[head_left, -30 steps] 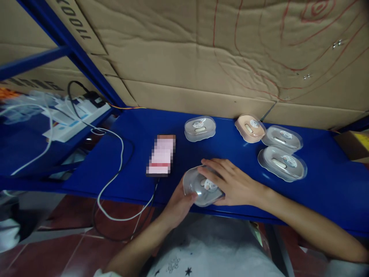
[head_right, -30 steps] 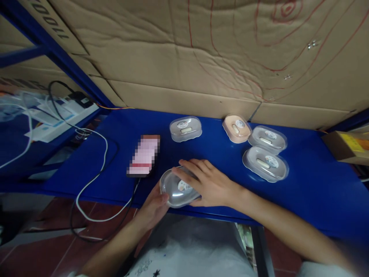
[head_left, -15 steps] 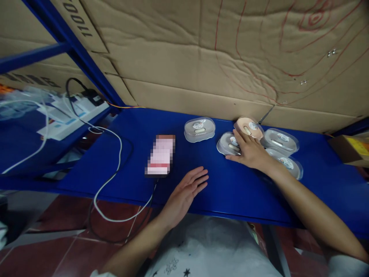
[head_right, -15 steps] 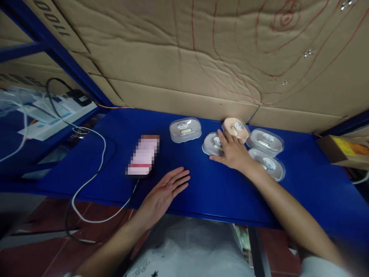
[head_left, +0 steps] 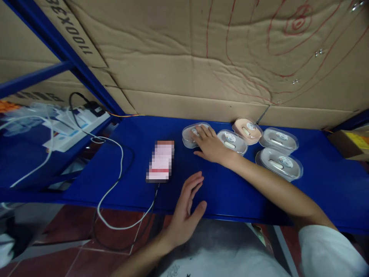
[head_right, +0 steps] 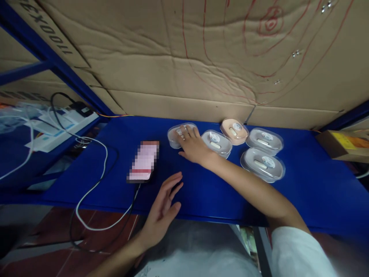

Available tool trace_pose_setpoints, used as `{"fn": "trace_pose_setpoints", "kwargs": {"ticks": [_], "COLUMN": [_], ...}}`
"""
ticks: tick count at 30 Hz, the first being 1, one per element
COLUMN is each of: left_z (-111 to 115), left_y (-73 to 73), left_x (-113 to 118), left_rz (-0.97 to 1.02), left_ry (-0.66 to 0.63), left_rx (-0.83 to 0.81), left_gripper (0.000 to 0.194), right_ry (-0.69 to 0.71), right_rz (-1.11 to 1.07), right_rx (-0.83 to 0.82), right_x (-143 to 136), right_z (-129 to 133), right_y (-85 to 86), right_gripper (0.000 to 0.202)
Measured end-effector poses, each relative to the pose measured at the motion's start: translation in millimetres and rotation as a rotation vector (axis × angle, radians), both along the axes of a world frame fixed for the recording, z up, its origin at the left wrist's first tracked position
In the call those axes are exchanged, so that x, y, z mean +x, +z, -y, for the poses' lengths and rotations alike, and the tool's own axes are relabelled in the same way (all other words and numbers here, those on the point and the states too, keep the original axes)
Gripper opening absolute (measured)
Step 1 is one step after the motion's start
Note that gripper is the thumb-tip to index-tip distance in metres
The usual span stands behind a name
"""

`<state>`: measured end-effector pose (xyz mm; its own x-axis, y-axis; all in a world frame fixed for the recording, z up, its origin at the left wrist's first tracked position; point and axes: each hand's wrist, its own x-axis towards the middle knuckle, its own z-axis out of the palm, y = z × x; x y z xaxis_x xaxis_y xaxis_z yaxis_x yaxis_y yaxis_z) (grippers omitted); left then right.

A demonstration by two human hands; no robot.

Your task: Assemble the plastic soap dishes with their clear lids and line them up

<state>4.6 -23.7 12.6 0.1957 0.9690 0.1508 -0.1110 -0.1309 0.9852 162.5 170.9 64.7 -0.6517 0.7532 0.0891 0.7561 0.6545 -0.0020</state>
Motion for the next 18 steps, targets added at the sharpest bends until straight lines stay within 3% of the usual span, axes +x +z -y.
{"fn": "trace_pose_setpoints", "kwargs": {"ticks": [3, 6, 10, 12, 15, 18], "left_z": [5.5, 4.5, 0.1, -2.0, -4.2, -4.7], "left_y": [3.9, 7.2, 5.6, 4.4, 3.9, 3.2], "left_x": [-2.5, -3.2, -2.1, -1.8, -1.5, -0.5], "left_rz": [-0.316, -0.506, -0.657, -0.695, -0.730, -0.774], "left_ry": [0.074, 0.219, 0.262, 0.201, 0.137, 0.170], "left_rx": [0.199, 0.331, 0.309, 0.274, 0.261, 0.283], "left_gripper": [0.065, 0.080, 0.088, 0.087, 0.081, 0.084], "right_ry": [0.094, 0.194, 0.335, 0.222, -0.101, -0.240], "right_rz": [-0.063, -0.141, -0.293, -0.371, -0.440, -0.417], "right_rx": [0.039, 0.023, -0.035, 0.043, 0.160, 0.112], "right_x": [6.1, 25.1, 67.8, 93.3, 123.9, 134.7], "right_z": [34.0, 73.8, 107.7, 112.3, 106.4, 94.5], "right_y": [-4.6, -5.5, -5.0, -5.9, -9.9, -17.2], "right_gripper": [0.071, 0.063, 0.064, 0.050, 0.028, 0.033]}}
